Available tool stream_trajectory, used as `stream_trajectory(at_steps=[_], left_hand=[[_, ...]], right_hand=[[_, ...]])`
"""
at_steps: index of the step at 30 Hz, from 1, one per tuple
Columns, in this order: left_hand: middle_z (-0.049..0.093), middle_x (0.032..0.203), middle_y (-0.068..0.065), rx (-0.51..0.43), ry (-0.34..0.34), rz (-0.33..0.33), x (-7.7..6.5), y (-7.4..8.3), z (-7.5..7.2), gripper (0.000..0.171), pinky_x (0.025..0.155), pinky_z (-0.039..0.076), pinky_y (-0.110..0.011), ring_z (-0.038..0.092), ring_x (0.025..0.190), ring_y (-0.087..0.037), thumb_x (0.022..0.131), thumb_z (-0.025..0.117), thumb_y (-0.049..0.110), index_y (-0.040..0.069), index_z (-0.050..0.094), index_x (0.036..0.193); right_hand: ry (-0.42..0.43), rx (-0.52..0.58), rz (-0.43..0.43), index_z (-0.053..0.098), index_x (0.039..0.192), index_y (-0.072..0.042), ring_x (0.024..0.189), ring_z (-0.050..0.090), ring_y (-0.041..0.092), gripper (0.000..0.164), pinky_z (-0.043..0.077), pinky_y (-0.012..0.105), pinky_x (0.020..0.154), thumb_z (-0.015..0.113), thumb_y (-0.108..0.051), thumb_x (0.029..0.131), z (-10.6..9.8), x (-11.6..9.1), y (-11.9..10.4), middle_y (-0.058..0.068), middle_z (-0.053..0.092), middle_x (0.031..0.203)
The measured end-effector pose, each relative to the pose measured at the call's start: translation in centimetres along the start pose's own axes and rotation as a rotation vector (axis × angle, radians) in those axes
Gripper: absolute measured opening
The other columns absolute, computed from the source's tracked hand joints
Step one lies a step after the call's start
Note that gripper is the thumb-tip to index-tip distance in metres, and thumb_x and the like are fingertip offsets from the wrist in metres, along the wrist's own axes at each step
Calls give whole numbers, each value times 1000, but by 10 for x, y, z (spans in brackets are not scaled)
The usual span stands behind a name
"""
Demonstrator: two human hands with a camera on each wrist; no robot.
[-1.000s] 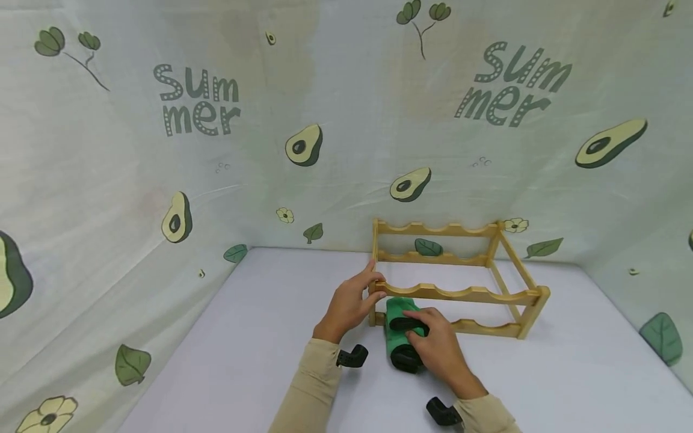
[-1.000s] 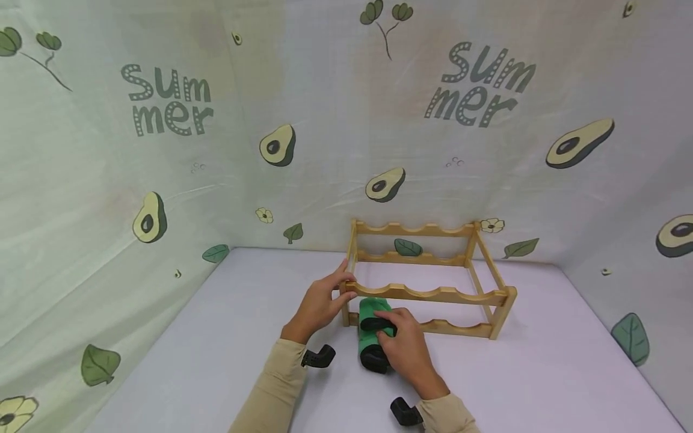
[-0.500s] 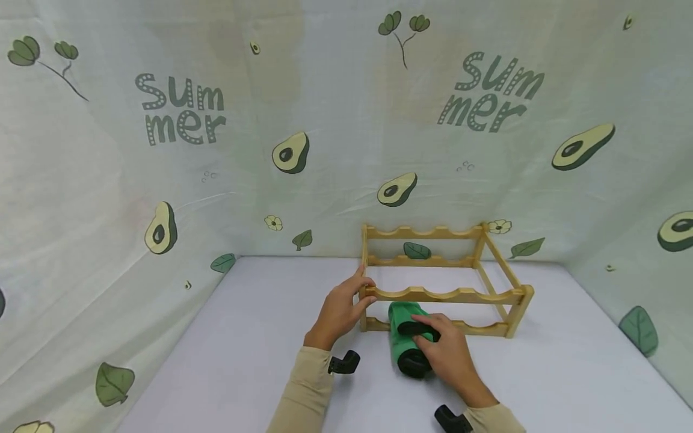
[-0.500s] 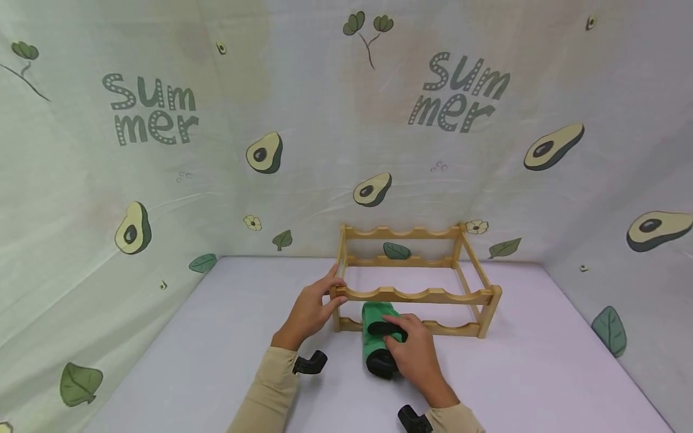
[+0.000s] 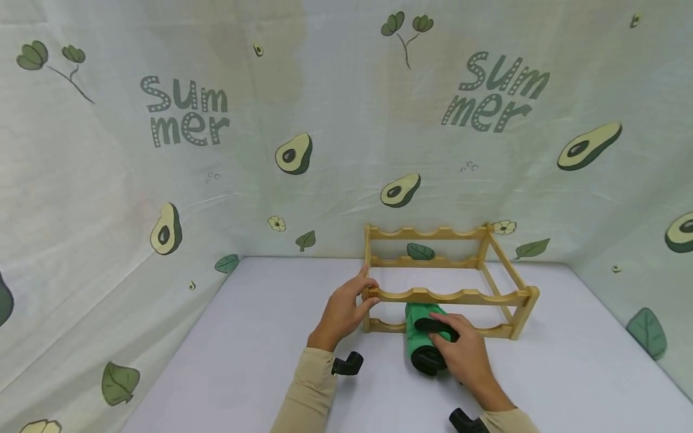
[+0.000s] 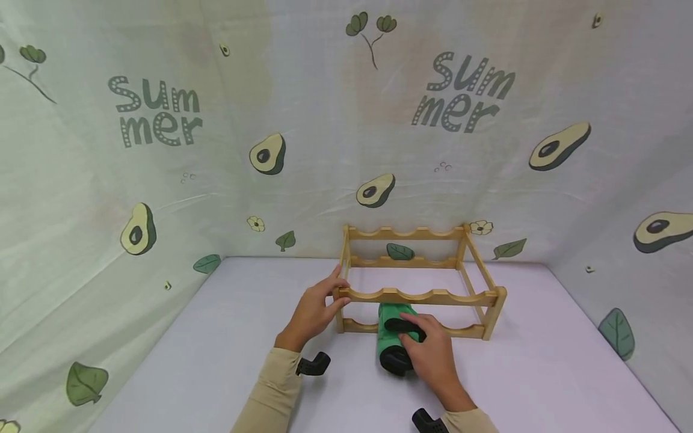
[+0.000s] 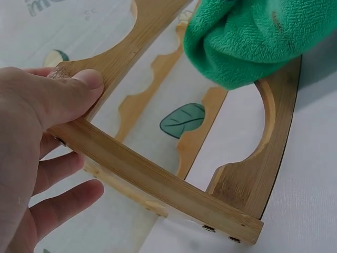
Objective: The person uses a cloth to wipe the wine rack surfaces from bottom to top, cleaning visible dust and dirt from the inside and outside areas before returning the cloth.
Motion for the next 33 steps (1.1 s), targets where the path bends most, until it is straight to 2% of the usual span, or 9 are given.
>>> stream_trajectory(at_steps=[2,5,7,9,16,26,33], left_hand=[[40,155,-12,-2,0,8,0,1,1,27,94,52,-39,54,130,-23,93,74,25,19,64,118],[39,155,-10,1,-7,17,-1,1,2,28,92,53,-37,54,130,-22,92,74,25,19,64,118],[40,155,-9,2,-12,18,-1,2,3,28,92,53,-37,53,130,-22,92,75,24,19,65,118],[40,155,-10,7,-17,19,-1,2,3,28,94,52,-38,52,131,-22,92,75,24,19,65,118],[40,156,-7,16,-40,2,0,1,7,29,102,47,-40,48,135,-20,93,74,27,22,64,120],[43,154,-8,25,2,30,-2,5,0,28,102,47,-44,48,135,-22,91,76,25,21,65,116],[41,155,-9,21,4,4,-1,1,-1,29,98,50,-42,50,134,-23,93,74,25,20,64,119]], right_hand=[[4,-20,14,75,118,-13,112,62,25,40,38,13,93,81,-3,79,-5,-1,4,5,68,113],[0,-48,42,74,119,-13,113,61,27,40,44,31,95,81,-6,81,-11,-3,13,7,68,115],[-3,-55,67,73,120,-12,115,60,30,40,45,43,96,81,-7,82,-17,-5,19,9,67,117],[-15,-59,92,73,122,-12,117,59,32,40,43,48,97,81,-10,83,-22,-6,27,12,67,119],[-68,-61,141,70,126,-8,122,55,39,42,41,56,99,80,-14,85,-39,-5,44,20,63,126],[-113,-86,188,67,130,-9,126,50,41,46,37,61,101,79,-17,86,-46,-4,52,21,60,132],[-98,-71,146,67,130,-9,125,51,41,46,38,61,100,79,-20,87,-48,3,51,22,60,131]])
Point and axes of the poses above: each hand's wrist, its own x-axis towards the middle knuckle, its own z-axis out of the palm, y = z × x, the point moved 7 cm from there along x, towards the middle knuckle
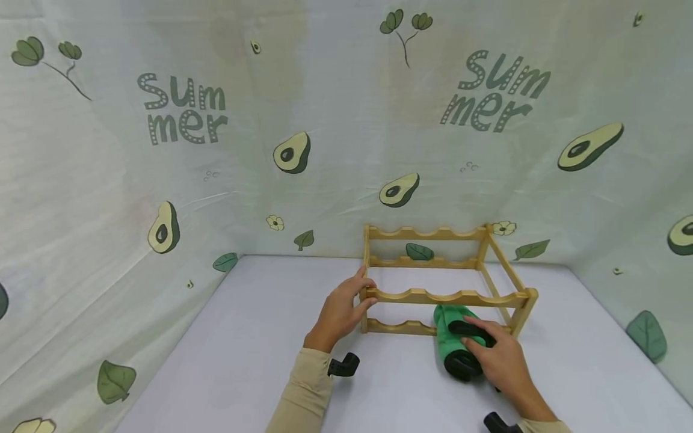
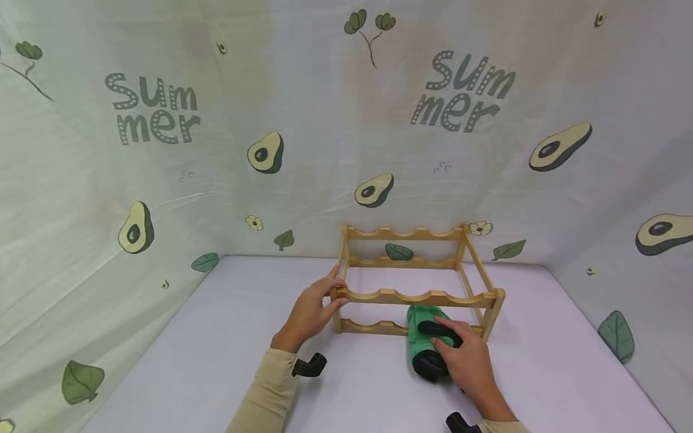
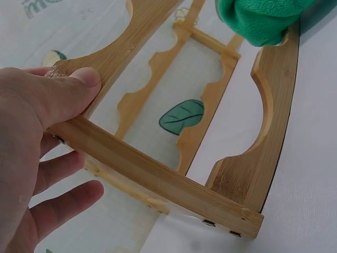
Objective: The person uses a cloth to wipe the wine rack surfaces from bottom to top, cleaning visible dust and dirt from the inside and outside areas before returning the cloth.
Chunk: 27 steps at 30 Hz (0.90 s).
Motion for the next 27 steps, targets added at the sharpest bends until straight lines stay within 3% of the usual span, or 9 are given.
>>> stream_trajectory(at_steps=[11,21,27], left_hand=[[40,156,-11,-9,-5,13,3,-1,0,30,93,52,-40,53,131,-24,93,74,24,18,63,121],[39,156,-8,-9,-4,-13,3,-3,-1,28,88,54,-37,55,128,-22,93,74,23,20,63,119],[40,156,-9,-17,0,-11,3,-4,0,29,89,53,-39,55,127,-23,93,74,23,20,62,119]], right_hand=[[-22,11,58,65,133,-11,130,47,41,48,35,62,103,77,-26,89,0,0,5,24,56,137],[4,20,30,67,129,-9,127,50,41,44,36,59,103,78,-20,88,-4,1,2,25,59,135],[-25,25,77,64,132,-8,131,47,40,46,35,60,105,77,-23,90,-9,-1,6,24,57,138]])
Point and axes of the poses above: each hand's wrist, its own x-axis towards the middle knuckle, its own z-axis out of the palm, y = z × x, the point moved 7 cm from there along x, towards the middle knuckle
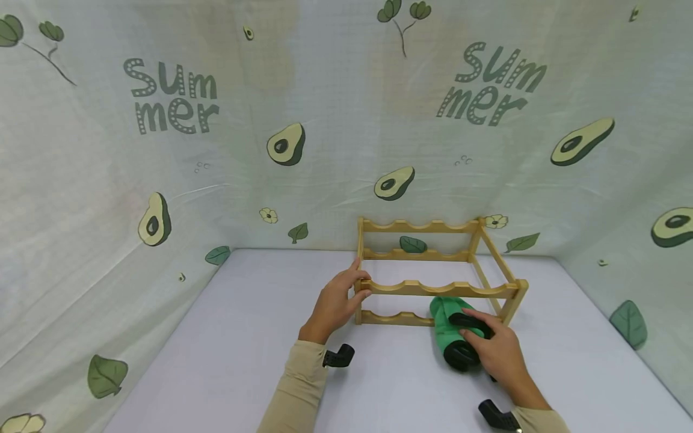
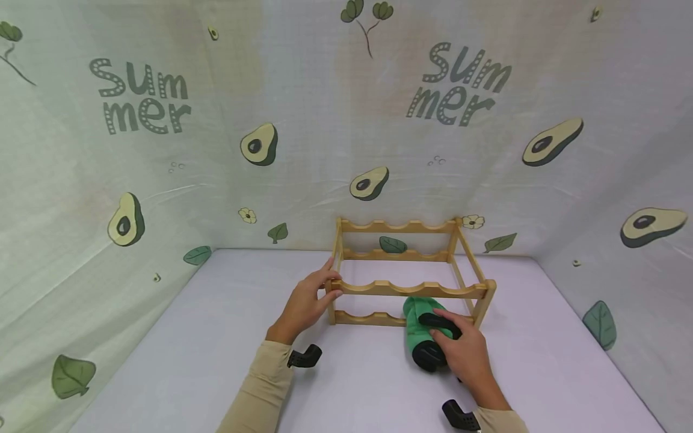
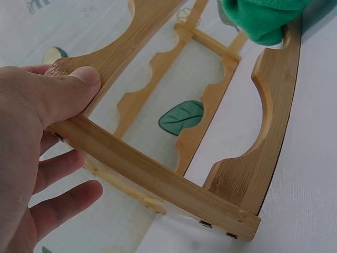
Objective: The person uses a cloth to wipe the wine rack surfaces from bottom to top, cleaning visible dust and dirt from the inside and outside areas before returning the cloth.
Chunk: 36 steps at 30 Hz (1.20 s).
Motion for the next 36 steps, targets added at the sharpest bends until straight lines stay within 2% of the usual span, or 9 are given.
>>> stream_trajectory(at_steps=[10,15,21,26,30,33,36], left_hand=[[39,157,-7,-8,-4,2,4,2,2,28,88,53,-37,58,122,-20,93,74,24,21,62,119],[40,156,-8,-7,9,-7,5,2,-2,27,87,53,-38,59,119,-20,92,75,22,21,64,116],[40,156,-6,-17,6,-18,2,-3,0,27,85,53,-38,60,116,-19,92,75,24,21,64,117],[41,155,-7,-20,26,-32,-1,-7,-5,27,87,53,-39,60,116,-20,91,76,21,20,65,116],[40,156,-7,-3,20,-24,0,-5,0,28,85,53,-38,61,109,-18,92,75,23,21,63,117],[39,157,-7,0,13,-20,1,-2,4,27,84,53,-37,60,105,-18,93,74,24,21,63,118],[39,157,-6,1,20,-27,0,0,4,27,84,53,-38,60,104,-18,93,74,24,21,63,118]], right_hand=[[45,9,26,63,133,-6,131,46,39,47,38,60,103,76,-25,91,-18,-2,9,23,58,137],[65,1,31,63,132,-5,132,43,46,47,36,62,104,76,-21,90,-23,-1,15,28,55,138],[74,-64,32,63,132,-3,131,43,50,47,34,64,104,75,-17,89,-24,-3,19,30,53,139],[78,-127,-4,64,130,-2,126,46,52,44,36,64,100,74,-14,89,-24,-1,21,33,54,134],[88,-176,-58,66,127,-2,121,50,53,43,40,65,95,75,-10,86,-33,-5,22,32,58,127],[71,-203,-53,66,128,-1,119,50,52,43,41,65,92,73,-8,86,-42,-7,23,32,58,127],[17,-209,-18,63,131,-2,122,47,53,44,41,67,92,71,-8,88,-50,-8,25,33,53,134]])
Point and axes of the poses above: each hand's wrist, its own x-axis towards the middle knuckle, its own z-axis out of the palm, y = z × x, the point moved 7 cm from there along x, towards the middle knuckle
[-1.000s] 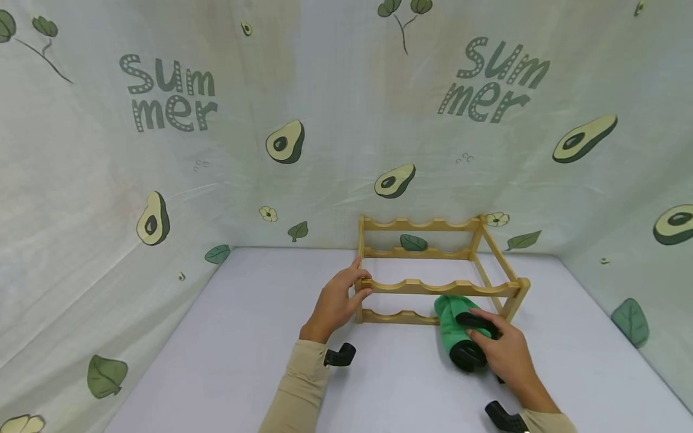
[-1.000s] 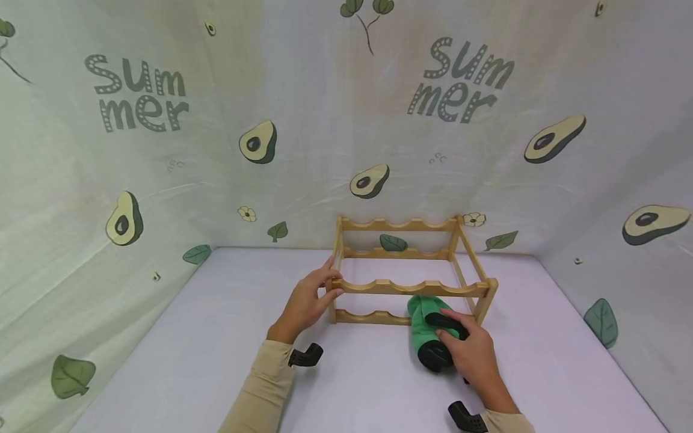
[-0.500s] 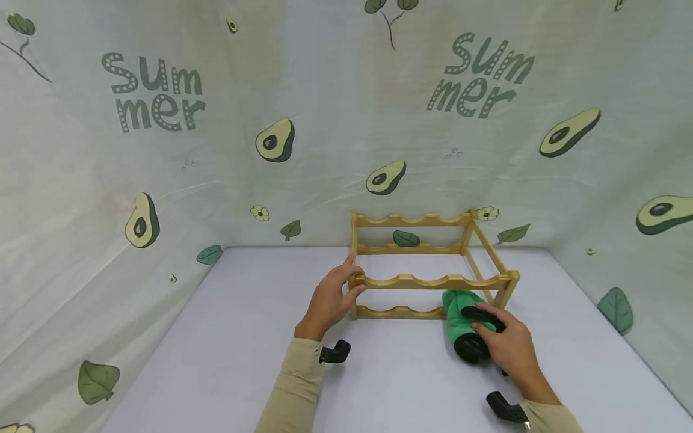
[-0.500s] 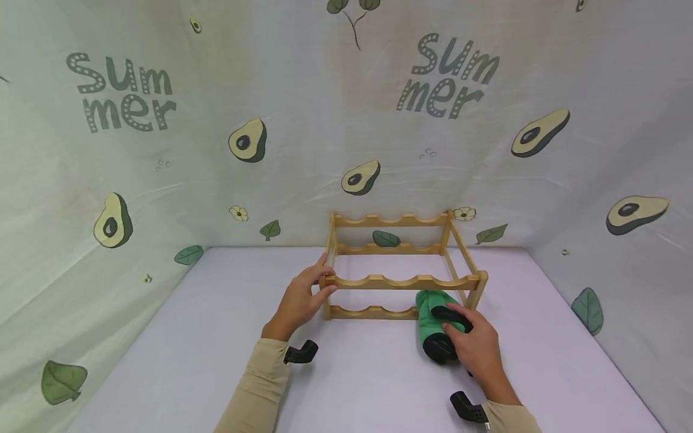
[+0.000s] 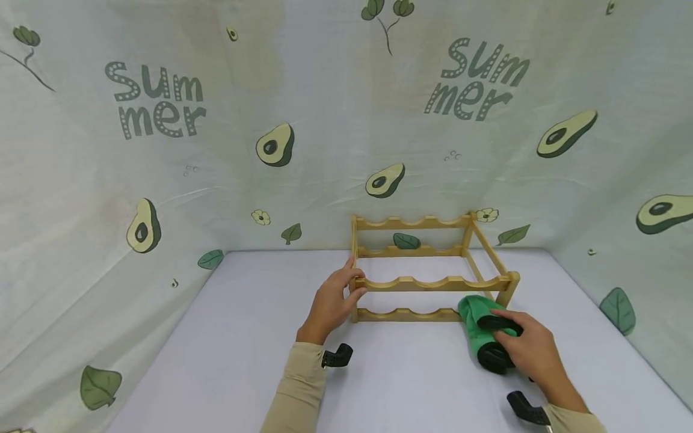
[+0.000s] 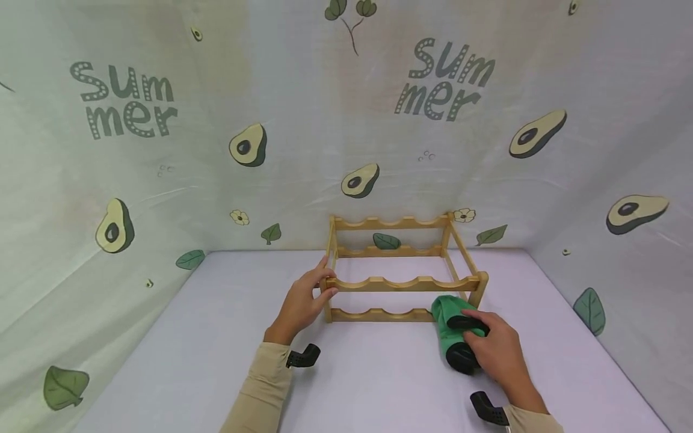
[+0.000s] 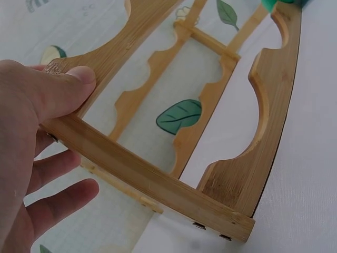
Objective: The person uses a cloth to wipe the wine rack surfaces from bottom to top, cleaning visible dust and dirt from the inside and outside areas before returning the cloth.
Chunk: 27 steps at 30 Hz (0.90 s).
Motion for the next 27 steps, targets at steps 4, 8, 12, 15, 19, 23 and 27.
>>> stream_trajectory(at_steps=[4,8,12,15,19,23,27], left_hand=[[40,157,-8,5,5,-5,-3,-1,1,27,84,54,-37,60,103,-17,93,75,24,22,63,117],[41,156,-9,16,10,6,-4,-1,2,28,84,54,-37,62,108,-18,93,74,25,22,63,118],[43,154,-9,49,35,30,-2,1,0,29,85,54,-39,62,114,-20,92,75,26,21,63,117],[45,153,-10,65,58,46,-1,5,-1,29,86,55,-41,61,118,-23,91,76,26,19,63,116],[46,152,-11,69,73,41,1,7,-2,28,89,54,-42,59,123,-24,90,78,24,19,64,114],[46,152,-11,63,71,18,1,7,-1,27,93,53,-42,57,127,-25,90,77,24,19,64,113],[47,151,-12,64,63,12,-1,6,-3,25,94,52,-43,55,129,-25,91,77,24,19,64,112]], right_hand=[[-90,-18,17,62,134,-3,125,43,55,46,39,69,93,71,-13,90,-4,1,5,34,48,140],[-125,-35,-7,63,132,-4,125,43,56,46,38,69,93,73,-17,89,-8,1,10,33,50,140],[-142,-35,-31,64,130,-5,124,45,55,45,39,69,92,74,-16,88,-12,0,14,33,52,137],[-165,-19,-26,64,129,-5,124,45,55,44,39,69,91,74,-14,87,-14,0,18,32,53,136],[-212,3,12,65,129,-5,125,44,55,44,39,70,91,73,-12,86,-17,-1,23,32,53,137],[-247,-5,30,65,128,-4,124,44,55,43,41,69,90,71,-11,86,-20,-1,28,34,52,137],[-260,-9,31,66,127,-4,123,46,55,43,43,67,89,72,-11,85,-21,-3,34,33,54,135]])
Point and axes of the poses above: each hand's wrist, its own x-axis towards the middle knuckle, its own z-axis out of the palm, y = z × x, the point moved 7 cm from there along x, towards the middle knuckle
